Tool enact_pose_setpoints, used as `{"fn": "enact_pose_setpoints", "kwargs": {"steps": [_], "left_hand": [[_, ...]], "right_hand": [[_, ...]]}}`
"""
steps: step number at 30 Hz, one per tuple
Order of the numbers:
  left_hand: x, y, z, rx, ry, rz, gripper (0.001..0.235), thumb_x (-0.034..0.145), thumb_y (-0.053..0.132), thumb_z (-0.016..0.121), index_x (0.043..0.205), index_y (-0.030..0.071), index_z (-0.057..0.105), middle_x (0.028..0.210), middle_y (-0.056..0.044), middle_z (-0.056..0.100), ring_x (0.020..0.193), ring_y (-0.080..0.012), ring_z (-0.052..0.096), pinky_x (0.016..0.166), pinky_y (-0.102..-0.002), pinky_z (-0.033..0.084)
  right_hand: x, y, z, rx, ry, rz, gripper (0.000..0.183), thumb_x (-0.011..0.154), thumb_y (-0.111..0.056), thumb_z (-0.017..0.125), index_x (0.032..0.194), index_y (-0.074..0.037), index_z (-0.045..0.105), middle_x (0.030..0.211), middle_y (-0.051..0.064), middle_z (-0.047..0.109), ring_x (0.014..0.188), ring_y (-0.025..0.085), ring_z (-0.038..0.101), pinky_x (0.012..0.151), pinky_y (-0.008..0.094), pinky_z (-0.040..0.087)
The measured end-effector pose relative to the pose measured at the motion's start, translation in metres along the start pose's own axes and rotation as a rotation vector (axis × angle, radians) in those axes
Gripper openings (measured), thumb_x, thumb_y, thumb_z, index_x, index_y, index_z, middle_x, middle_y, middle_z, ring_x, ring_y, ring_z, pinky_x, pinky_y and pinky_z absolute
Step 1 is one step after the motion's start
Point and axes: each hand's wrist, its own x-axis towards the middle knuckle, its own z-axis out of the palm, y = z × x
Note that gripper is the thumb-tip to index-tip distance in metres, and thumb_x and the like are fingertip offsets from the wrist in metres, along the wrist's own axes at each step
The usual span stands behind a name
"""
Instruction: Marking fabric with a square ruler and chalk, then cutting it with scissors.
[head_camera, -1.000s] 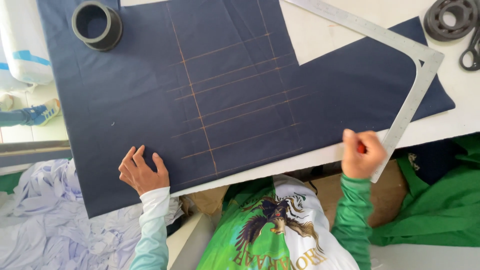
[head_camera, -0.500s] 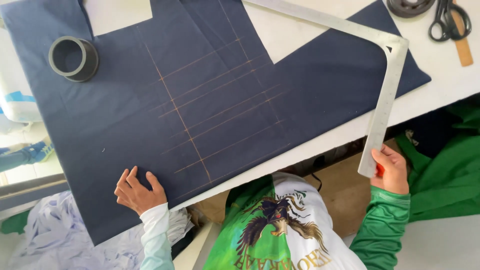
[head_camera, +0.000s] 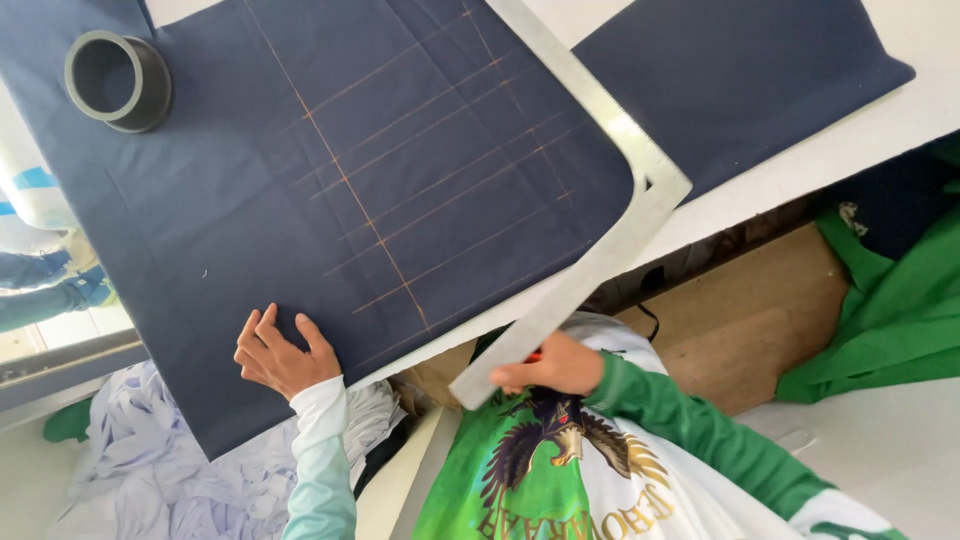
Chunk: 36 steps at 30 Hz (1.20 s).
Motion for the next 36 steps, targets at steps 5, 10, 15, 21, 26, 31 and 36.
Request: {"fn": "enact_pose_setpoints", "kwargs": {"steps": [5, 10, 15, 21, 26, 31, 36], "left_hand": [[0.000, 0.003, -0.002, -0.007, -0.014, -0.006, 0.032, 0.098, 0.024, 0.066, 0.127, 0.011, 0.061, 0.132, -0.009, 0.052, 0.124, -0.0364, 0.049, 0.098, -0.047, 0.032], [-0.001, 0.001, -0.004, -0.009, -0.011, -0.008, 0.033, 0.099, 0.025, 0.065, 0.129, 0.013, 0.061, 0.132, -0.009, 0.052, 0.125, -0.0366, 0.049, 0.097, -0.046, 0.032], [-0.005, -0.007, -0.004, 0.006, -0.043, -0.007, 0.033, 0.098, 0.027, 0.065, 0.128, 0.014, 0.061, 0.131, -0.008, 0.051, 0.126, -0.0362, 0.048, 0.099, -0.045, 0.032], [0.005, 0.045, -0.028, -0.080, 0.078, 0.042, 0.024, 0.096, 0.030, 0.070, 0.117, 0.021, 0.067, 0.122, -0.002, 0.060, 0.121, -0.0290, 0.055, 0.102, -0.043, 0.033], [-0.027, 0.155, -0.053, -0.262, -0.176, 0.268, 0.039, 0.069, 0.044, 0.082, 0.104, 0.029, 0.074, 0.104, 0.001, 0.070, 0.109, -0.0271, 0.061, 0.104, -0.041, 0.034], [-0.046, 0.176, -0.050, -0.331, -0.516, 0.308, 0.064, 0.045, 0.028, 0.098, 0.101, 0.018, 0.068, 0.102, -0.003, 0.059, 0.099, -0.0272, 0.055, 0.097, -0.045, 0.032], [-0.021, 0.174, -0.071, -0.494, -0.553, 0.268, 0.046, 0.053, 0.028, 0.096, 0.086, 0.017, 0.066, 0.080, 0.000, 0.064, 0.081, -0.0224, 0.058, 0.088, -0.043, 0.031]], "right_hand": [[0.020, 0.041, 0.032, 0.020, -0.109, 0.205, 0.028, 0.105, -0.025, 0.064, 0.088, -0.006, 0.077, 0.068, 0.006, 0.068, 0.068, 0.012, 0.062, 0.073, 0.029, 0.050], [0.034, 0.008, 0.036, -0.688, -0.439, 0.409, 0.050, 0.088, -0.061, 0.073, 0.110, -0.016, 0.076, 0.083, 0.001, 0.074, 0.087, 0.026, 0.074, 0.080, 0.042, 0.057], [0.026, -0.049, -0.002, -1.102, 0.306, -0.115, 0.027, 0.087, -0.050, 0.074, 0.099, -0.026, 0.076, 0.085, -0.004, 0.073, 0.079, 0.022, 0.073, 0.067, 0.035, 0.058], [-0.010, -0.071, -0.109, -1.566, 0.944, -0.095, 0.032, 0.089, -0.042, 0.084, 0.107, -0.020, 0.070, 0.086, -0.004, 0.060, 0.073, 0.020, 0.066, 0.063, 0.033, 0.053], [-0.038, -0.048, -0.131, -1.555, 1.045, 0.029, 0.036, 0.083, -0.045, 0.087, 0.102, -0.021, 0.067, 0.085, -0.003, 0.060, 0.073, 0.021, 0.069, 0.064, 0.034, 0.055], [-0.057, -0.024, -0.146, -1.403, 1.116, 0.085, 0.031, 0.089, -0.046, 0.088, 0.082, -0.022, 0.069, 0.077, -0.006, 0.057, 0.072, 0.017, 0.065, 0.068, 0.030, 0.052], [-0.058, -0.030, -0.149, -1.357, 1.064, 0.061, 0.029, 0.087, -0.043, 0.089, 0.080, -0.021, 0.071, 0.076, -0.004, 0.059, 0.073, 0.019, 0.066, 0.068, 0.029, 0.052]]}}
